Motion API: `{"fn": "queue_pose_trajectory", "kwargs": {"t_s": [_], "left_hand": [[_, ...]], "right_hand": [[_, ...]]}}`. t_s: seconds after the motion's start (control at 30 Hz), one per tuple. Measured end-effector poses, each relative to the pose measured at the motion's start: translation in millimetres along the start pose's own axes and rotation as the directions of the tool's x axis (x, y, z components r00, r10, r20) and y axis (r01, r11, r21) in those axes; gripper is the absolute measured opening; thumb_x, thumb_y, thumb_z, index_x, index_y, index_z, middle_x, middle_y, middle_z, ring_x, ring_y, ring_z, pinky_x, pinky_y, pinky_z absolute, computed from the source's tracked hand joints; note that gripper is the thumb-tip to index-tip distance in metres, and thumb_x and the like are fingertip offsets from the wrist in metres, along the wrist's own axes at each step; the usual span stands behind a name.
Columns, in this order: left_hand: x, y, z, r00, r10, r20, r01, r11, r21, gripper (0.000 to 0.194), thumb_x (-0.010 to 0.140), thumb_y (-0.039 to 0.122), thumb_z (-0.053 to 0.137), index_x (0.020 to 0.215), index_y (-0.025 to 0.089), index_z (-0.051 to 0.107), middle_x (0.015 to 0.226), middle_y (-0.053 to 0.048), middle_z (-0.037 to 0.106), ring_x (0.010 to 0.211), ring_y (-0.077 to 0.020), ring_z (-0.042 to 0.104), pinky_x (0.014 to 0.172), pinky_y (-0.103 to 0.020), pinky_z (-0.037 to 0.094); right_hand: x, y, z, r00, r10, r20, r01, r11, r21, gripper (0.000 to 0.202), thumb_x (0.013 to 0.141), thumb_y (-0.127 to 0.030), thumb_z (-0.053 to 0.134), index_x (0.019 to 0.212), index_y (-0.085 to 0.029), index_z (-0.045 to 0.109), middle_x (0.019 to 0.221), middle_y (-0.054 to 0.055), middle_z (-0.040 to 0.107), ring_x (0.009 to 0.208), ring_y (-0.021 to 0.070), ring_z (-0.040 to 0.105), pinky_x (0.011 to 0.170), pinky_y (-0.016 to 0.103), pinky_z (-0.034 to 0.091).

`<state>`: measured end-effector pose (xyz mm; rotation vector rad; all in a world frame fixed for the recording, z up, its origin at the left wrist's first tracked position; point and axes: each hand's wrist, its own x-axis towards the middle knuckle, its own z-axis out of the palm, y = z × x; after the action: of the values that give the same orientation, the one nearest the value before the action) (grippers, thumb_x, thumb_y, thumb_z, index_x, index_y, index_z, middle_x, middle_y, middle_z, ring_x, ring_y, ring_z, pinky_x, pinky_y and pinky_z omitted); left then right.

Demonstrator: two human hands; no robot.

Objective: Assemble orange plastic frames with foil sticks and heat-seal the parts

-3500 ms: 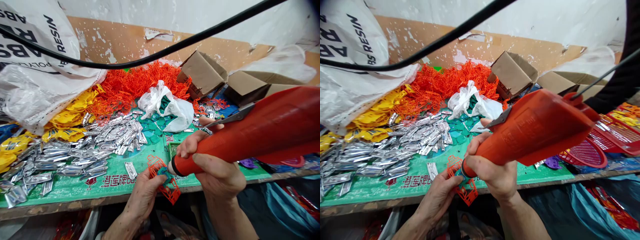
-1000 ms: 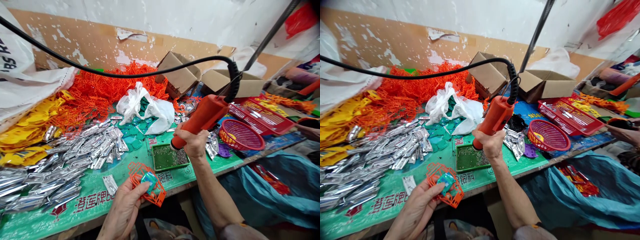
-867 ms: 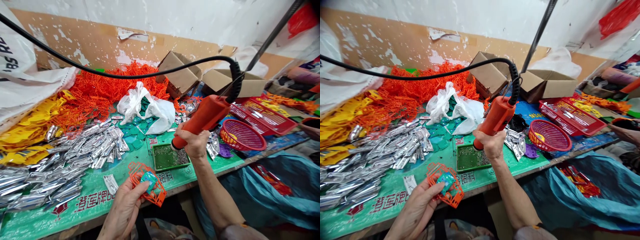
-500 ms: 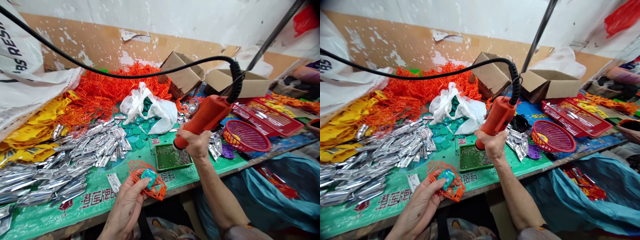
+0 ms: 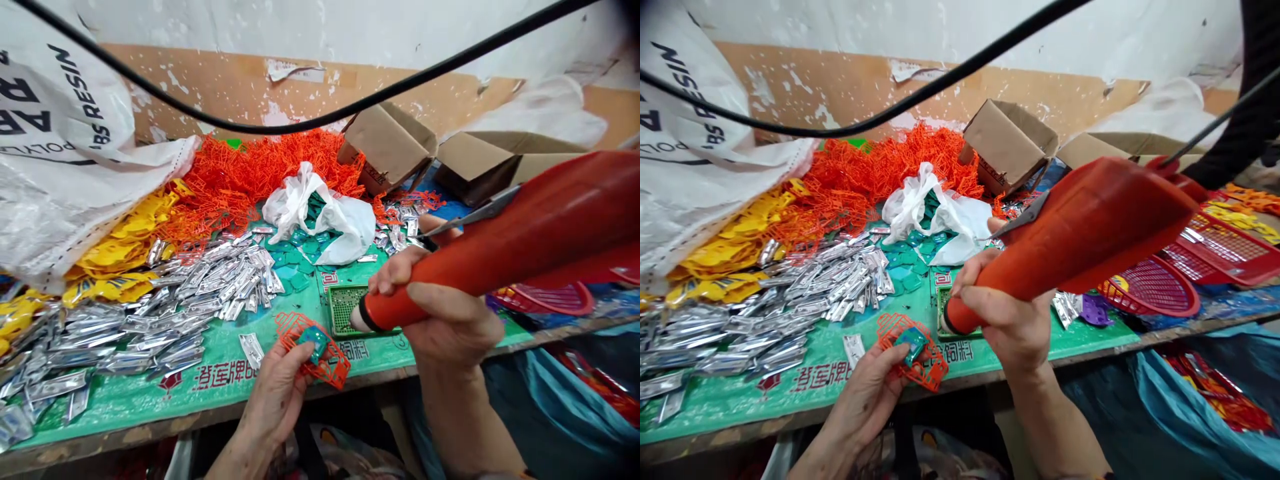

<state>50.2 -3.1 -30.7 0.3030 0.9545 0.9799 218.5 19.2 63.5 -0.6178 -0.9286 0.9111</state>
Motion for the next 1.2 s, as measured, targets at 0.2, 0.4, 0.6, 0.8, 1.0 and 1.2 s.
{"fn": "queue_pose_trajectory", "kwargs": {"t_s": [0.2,0.4,0.6,0.8,1.0,1.2], "left_hand": [[-2,-1,-2.5,1.000,0.006,0.027,-0.006,1.000,-0.004,0.031,0.067,0.019,0.082,0.096,0.014,0.072,0.084,-0.004,0.074,0.069,-0.0157,0.067,0.064,-0.028,0.059],[-1,-3,-6.4,1.000,-0.007,0.024,0.007,1.000,0.009,0.030,0.068,0.019,0.081,0.097,0.014,0.073,0.085,-0.005,0.073,0.068,-0.0160,0.065,0.062,-0.028,0.058],[-2,-2,-2.2,1.000,-0.009,0.019,0.009,1.000,-0.006,0.032,0.068,0.019,0.081,0.098,0.014,0.072,0.084,-0.004,0.073,0.068,-0.0157,0.066,0.066,-0.029,0.059],[-2,-1,-3.0,1.000,-0.015,0.026,0.016,1.000,-0.019,0.032,0.067,0.018,0.082,0.096,0.014,0.072,0.083,-0.004,0.073,0.067,-0.0155,0.066,0.066,-0.030,0.059],[-2,1,-2.3,1.000,-0.022,0.019,0.023,0.999,-0.042,0.034,0.063,0.016,0.083,0.096,0.014,0.072,0.083,-0.004,0.074,0.066,-0.0153,0.067,0.068,-0.029,0.058],[-2,1,-1.3,1.000,-0.010,-0.005,0.010,1.000,-0.030,0.031,0.061,0.016,0.084,0.089,0.013,0.072,0.079,-0.002,0.074,0.065,-0.0143,0.066,0.067,-0.026,0.056]], "right_hand": [[-15,8,11,0.997,0.070,0.029,-0.071,0.995,0.069,0.034,0.068,-0.010,0.074,0.096,-0.027,0.064,0.072,-0.003,0.062,0.063,0.0155,0.058,0.065,0.032,0.051],[-14,10,13,0.996,0.092,0.012,-0.092,0.993,0.067,0.035,0.066,-0.009,0.072,0.096,-0.026,0.064,0.071,-0.004,0.061,0.062,0.0151,0.058,0.065,0.032,0.052],[-17,14,10,0.996,0.080,0.041,-0.083,0.994,0.065,0.034,0.067,-0.008,0.072,0.093,-0.027,0.065,0.072,-0.003,0.061,0.062,0.0157,0.059,0.062,0.032,0.053],[-18,14,9,0.995,0.084,0.059,-0.088,0.993,0.074,0.035,0.068,-0.008,0.073,0.096,-0.028,0.066,0.072,-0.003,0.061,0.062,0.0158,0.058,0.062,0.032,0.053],[-18,18,6,0.991,0.093,0.091,-0.099,0.993,0.065,0.040,0.069,-0.010,0.074,0.102,-0.029,0.063,0.074,-0.004,0.062,0.063,0.0155,0.059,0.064,0.032,0.052],[-21,21,4,0.986,0.114,0.123,-0.117,0.993,0.012,0.046,0.070,-0.015,0.075,0.110,-0.032,0.058,0.074,-0.005,0.061,0.061,0.0159,0.058,0.061,0.032,0.052]]}}
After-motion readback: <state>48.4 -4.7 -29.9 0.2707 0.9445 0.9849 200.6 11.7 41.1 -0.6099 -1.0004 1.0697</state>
